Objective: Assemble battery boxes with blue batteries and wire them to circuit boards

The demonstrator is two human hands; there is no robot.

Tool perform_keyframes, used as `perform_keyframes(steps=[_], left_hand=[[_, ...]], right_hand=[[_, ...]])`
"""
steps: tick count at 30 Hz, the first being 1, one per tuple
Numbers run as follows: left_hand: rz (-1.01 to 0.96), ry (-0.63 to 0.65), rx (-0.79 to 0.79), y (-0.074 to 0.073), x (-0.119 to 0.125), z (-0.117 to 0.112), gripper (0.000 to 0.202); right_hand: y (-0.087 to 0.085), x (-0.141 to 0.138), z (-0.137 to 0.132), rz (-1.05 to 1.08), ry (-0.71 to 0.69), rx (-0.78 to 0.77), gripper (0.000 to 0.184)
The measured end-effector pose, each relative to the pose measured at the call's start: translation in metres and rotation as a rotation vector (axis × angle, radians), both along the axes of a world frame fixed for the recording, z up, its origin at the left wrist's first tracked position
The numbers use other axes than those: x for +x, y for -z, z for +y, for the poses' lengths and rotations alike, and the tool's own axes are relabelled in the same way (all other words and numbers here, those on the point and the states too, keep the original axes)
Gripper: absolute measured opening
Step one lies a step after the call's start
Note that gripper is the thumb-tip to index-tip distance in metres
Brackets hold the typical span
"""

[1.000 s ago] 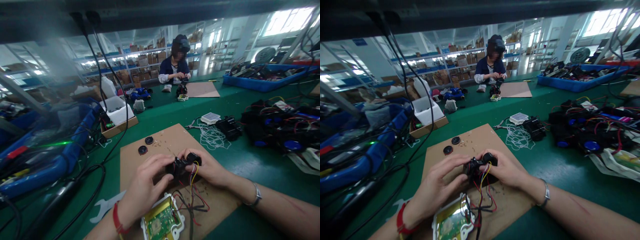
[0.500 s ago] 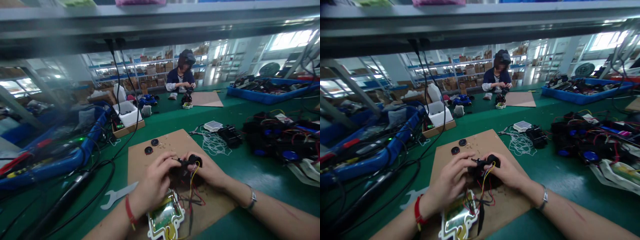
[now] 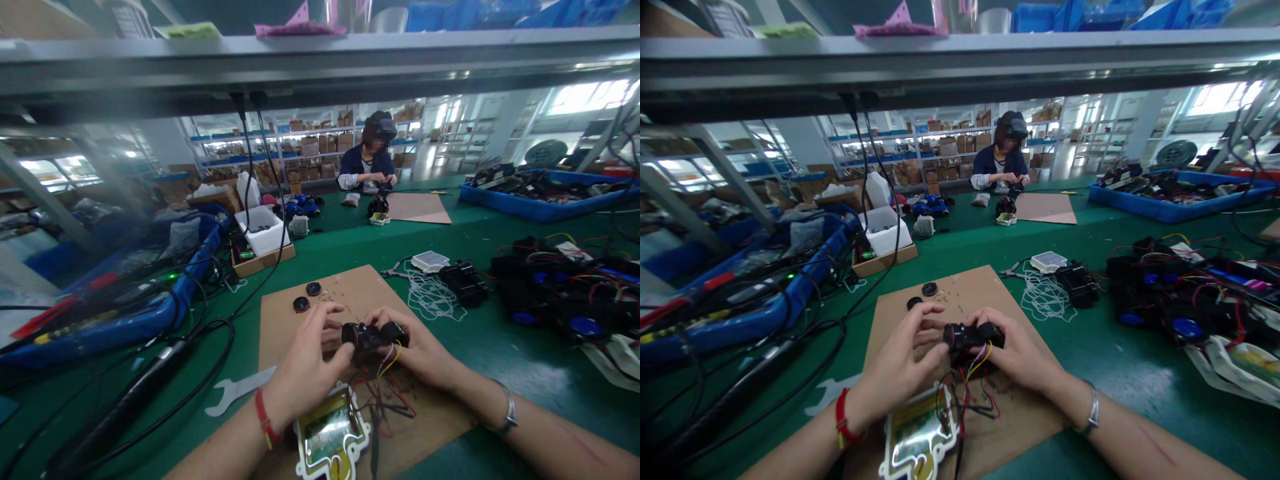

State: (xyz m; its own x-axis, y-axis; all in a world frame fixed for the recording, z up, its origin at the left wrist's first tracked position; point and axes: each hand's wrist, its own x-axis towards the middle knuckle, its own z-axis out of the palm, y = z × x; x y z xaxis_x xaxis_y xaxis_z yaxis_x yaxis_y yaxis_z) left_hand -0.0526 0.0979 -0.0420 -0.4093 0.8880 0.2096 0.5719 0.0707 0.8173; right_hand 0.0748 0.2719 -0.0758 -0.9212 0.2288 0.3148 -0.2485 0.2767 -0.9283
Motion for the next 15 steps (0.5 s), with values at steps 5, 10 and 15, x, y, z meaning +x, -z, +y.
perform_keyframes(steps=[5,10,15], left_hand=[[0.086,0.086,-0.045,0.0026,-0.002,-0.0013,0.02],[0.355,0.184,0.168,0.0044,-0.0026,-0.0037,0.039],[0.017,-0.061,-0.045,0.0041,0.0002,0.0003,0.026]], right_hand=[[-0.0018,0.001,-0.0001,-0.027,0.001,0.009,0.027],[0.0028,0.0014,0.0054,-0.053,-0.002,-0.062,0.027],[-0.0045,0.0041,-0.0021,0.017,0.039,0.137,0.018]])
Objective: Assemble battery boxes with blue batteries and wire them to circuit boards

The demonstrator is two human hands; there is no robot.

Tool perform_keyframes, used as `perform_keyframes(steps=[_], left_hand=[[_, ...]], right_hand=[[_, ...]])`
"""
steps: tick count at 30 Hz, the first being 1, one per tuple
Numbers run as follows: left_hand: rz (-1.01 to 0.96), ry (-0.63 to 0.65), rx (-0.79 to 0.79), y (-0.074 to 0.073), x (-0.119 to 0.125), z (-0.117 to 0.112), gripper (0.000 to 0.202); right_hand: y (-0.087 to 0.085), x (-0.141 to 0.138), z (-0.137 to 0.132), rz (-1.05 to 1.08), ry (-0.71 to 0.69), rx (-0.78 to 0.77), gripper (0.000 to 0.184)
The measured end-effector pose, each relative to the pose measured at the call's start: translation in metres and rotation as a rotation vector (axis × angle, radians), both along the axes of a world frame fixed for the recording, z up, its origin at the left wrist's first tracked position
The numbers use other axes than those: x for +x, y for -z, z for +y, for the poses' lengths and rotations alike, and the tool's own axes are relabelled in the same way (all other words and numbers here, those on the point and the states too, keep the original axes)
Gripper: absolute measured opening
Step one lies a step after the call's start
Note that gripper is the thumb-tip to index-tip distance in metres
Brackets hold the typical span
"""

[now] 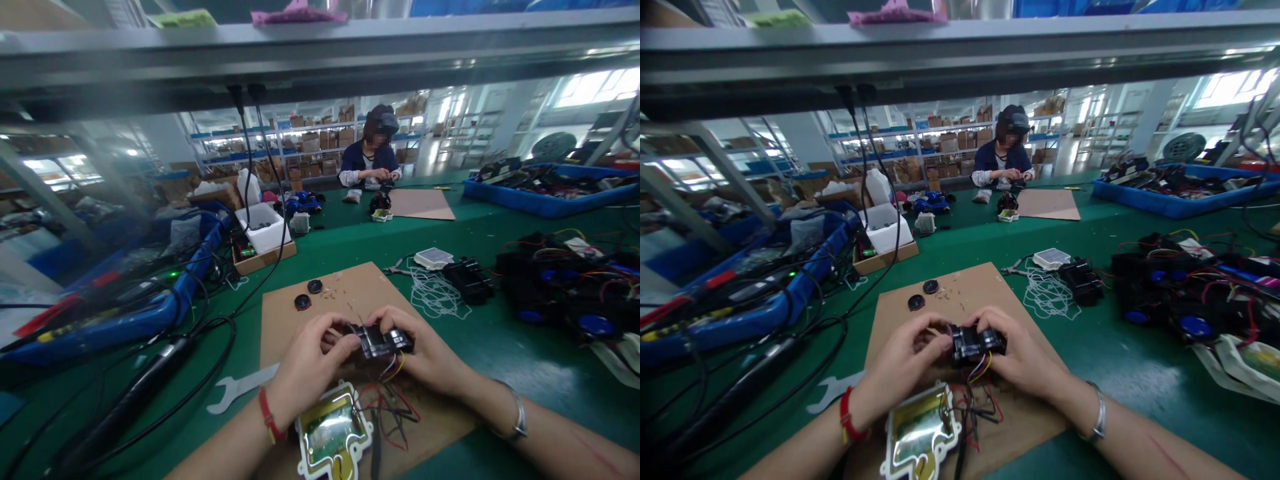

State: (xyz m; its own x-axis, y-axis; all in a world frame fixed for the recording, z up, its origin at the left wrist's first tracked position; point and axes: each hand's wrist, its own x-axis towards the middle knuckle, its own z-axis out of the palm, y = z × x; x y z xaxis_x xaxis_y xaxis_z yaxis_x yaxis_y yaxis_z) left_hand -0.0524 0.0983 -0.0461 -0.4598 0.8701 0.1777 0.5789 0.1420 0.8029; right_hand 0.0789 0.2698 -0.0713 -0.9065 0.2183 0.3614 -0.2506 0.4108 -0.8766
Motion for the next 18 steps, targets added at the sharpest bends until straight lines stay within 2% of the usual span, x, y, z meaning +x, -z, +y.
perform_keyframes(steps=[1,3,5,6,7,8,10,11,13,15,18], left_hand=[[0.012,0.019,-0.013,-0.001,0.0,0.0,0.021],[0.132,0.124,0.062,-0.003,0.0,-0.001,0.016],[0.259,0.27,0.163,-0.004,0.0,-0.003,0.027],[0.288,0.303,0.192,-0.004,-0.001,-0.004,0.031],[0.279,0.283,0.203,-0.004,-0.001,-0.004,0.033],[0.225,0.217,0.188,-0.003,-0.001,-0.003,0.033],[0.027,0.054,0.096,-0.001,-0.002,-0.001,0.033],[-0.077,0.011,0.03,0.0,-0.002,0.0,0.032],[-0.217,0.018,-0.07,0.003,-0.003,0.001,0.027],[-0.17,0.06,-0.079,0.004,-0.003,0.001,0.022],[0.192,0.149,0.006,0.004,-0.004,-0.001,0.026]], right_hand=[[0.0,0.0,-0.001,-0.005,0.0,-0.008,0.018],[0.001,-0.001,-0.001,-0.049,-0.025,-0.099,0.021],[0.006,-0.003,0.002,-0.107,-0.046,-0.254,0.027],[0.008,-0.004,0.003,-0.13,-0.047,-0.318,0.029],[0.009,-0.004,0.003,-0.135,-0.039,-0.35,0.029],[0.01,-0.004,0.003,-0.118,-0.027,-0.342,0.028],[0.009,-0.003,0.001,-0.052,-0.003,-0.219,0.022],[0.007,-0.002,0.0,-0.021,0.002,-0.13,0.019],[0.003,0.001,-0.002,0.017,0.007,0.012,0.015],[0.001,0.002,-0.001,0.02,0.001,0.046,0.013],[0.003,0.001,0.004,-0.034,-0.064,-0.1,0.02]])
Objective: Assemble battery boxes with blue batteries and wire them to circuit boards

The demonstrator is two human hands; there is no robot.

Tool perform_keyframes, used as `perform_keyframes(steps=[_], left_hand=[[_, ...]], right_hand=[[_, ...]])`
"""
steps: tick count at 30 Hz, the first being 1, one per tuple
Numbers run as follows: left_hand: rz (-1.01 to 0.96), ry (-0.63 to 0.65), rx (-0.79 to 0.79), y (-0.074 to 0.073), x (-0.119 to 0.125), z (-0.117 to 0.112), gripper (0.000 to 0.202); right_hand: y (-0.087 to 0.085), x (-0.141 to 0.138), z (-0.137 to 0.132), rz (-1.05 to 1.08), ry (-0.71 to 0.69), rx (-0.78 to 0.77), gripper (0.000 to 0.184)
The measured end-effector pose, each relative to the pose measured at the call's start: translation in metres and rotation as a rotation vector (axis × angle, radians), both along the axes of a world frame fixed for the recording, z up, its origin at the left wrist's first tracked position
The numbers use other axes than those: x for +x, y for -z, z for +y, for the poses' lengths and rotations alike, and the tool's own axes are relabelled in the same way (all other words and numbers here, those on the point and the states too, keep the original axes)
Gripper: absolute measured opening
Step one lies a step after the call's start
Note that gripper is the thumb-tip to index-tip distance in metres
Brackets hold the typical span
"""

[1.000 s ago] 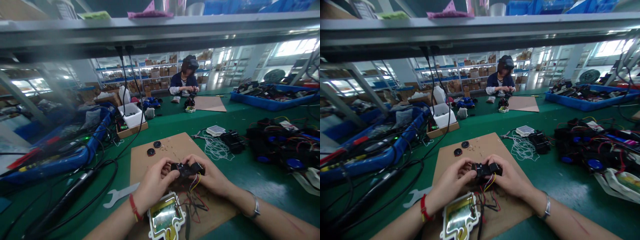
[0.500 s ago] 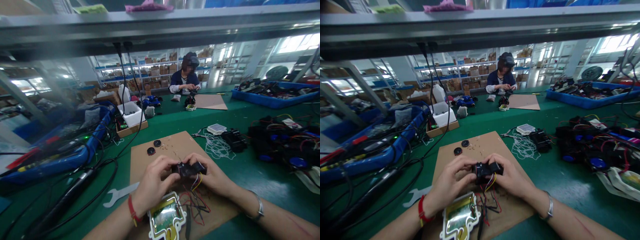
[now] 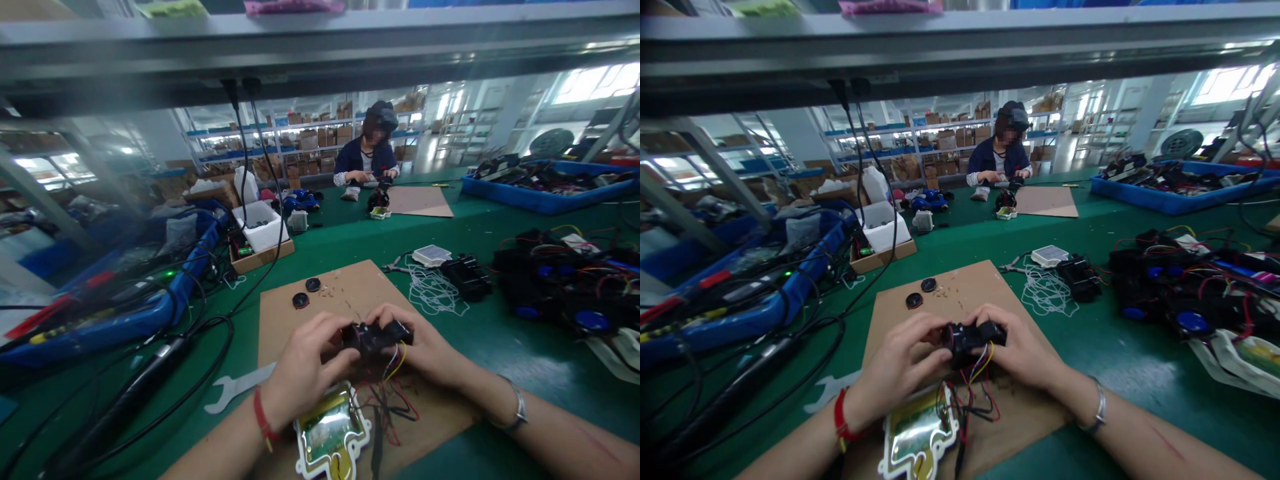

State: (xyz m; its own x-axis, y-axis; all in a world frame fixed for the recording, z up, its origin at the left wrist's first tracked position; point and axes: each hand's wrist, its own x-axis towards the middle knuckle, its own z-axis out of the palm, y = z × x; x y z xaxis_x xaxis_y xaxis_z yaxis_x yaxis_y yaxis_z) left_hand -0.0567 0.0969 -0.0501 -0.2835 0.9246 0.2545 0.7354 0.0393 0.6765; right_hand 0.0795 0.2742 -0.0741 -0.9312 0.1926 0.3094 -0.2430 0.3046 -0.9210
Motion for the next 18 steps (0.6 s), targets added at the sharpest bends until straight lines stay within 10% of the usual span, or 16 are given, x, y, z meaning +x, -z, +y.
perform_keyframes(steps=[5,11,14,18], left_hand=[[0.367,0.185,0.029,-0.01,-0.009,-0.005,0.038],[0.254,-0.133,-0.345,-0.042,-0.036,-0.06,0.04],[0.309,-0.228,-0.646,-0.04,-0.041,-0.095,0.027],[0.348,-0.335,-0.669,-0.025,-0.042,-0.115,0.014]], right_hand=[[0.004,-0.003,0.006,-0.136,-0.118,-0.16,0.032],[0.005,-0.003,0.007,-0.085,-0.01,-0.018,0.025],[0.005,-0.003,0.005,-0.084,-0.003,-0.026,0.024],[0.003,-0.002,0.0,-0.08,0.003,-0.042,0.026]])
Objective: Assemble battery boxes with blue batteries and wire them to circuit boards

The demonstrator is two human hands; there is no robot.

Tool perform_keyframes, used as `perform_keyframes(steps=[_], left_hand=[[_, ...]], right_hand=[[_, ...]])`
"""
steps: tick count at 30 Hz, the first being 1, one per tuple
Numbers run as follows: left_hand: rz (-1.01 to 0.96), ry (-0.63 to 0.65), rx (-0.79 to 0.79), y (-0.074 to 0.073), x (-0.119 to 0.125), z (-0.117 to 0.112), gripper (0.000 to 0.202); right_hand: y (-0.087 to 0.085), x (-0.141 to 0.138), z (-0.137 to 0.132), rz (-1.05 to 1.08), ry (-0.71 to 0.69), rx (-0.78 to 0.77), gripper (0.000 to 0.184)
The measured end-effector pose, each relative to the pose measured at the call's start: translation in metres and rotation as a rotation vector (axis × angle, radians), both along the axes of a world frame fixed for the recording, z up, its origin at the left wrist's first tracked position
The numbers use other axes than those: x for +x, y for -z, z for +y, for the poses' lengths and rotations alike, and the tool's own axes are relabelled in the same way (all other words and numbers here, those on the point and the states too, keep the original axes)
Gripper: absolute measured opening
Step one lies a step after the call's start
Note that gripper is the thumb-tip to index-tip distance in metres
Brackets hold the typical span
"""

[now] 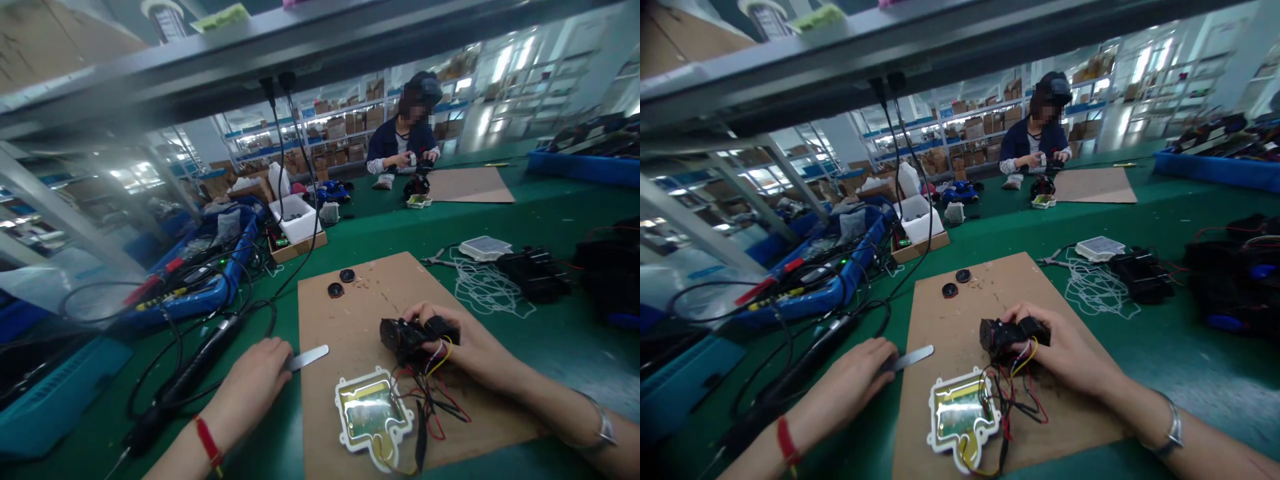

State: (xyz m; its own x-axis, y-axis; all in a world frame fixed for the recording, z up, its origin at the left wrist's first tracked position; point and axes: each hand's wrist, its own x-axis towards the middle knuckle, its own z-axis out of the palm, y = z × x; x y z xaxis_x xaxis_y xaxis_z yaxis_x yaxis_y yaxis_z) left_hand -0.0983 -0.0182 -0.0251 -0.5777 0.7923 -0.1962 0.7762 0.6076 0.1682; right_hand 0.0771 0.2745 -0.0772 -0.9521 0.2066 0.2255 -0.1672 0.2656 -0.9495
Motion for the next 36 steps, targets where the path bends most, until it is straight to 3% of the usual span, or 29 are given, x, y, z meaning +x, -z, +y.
perform_keyframes(steps=[3,7,10,16,20,24,26,28,32,36], left_hand=[[-0.178,-0.026,0.132,-0.001,0.002,0.006,0.011],[-0.817,-0.126,0.366,-0.012,0.013,0.027,0.018],[-1.165,-0.149,0.421,-0.011,0.025,0.042,0.028],[-1.447,-0.193,0.398,0.003,0.029,0.052,0.03],[-1.539,-0.23,0.369,0.006,0.022,0.052,0.03],[-1.564,-0.172,0.281,0.007,0.02,0.055,0.032],[-1.462,-0.111,0.234,0.006,0.024,0.057,0.027],[-1.14,-0.002,0.231,0.002,0.029,0.059,0.023],[-0.172,0.453,0.268,-0.006,0.033,0.06,0.022],[0.422,0.865,0.198,-0.012,0.027,0.063,0.027]], right_hand=[[-0.001,0.001,-0.001,0.007,-0.004,0.042,0.025],[-0.001,0.004,0.001,0.048,0.016,0.157,0.022],[-0.001,0.006,0.001,0.075,0.034,0.211,0.02],[-0.003,0.008,-0.004,0.144,0.009,0.336,0.016],[-0.01,0.008,-0.005,0.265,-0.028,0.559,0.016],[-0.018,0.009,-0.004,0.419,-0.092,0.751,0.02],[-0.02,0.01,-0.002,0.433,-0.087,0.766,0.02],[-0.019,0.01,0.0,0.416,-0.068,0.717,0.019],[-0.018,0.007,0.003,0.265,-0.022,0.476,0.01],[-0.019,0.005,0.003,-0.049,0.005,0.109,0.02]])
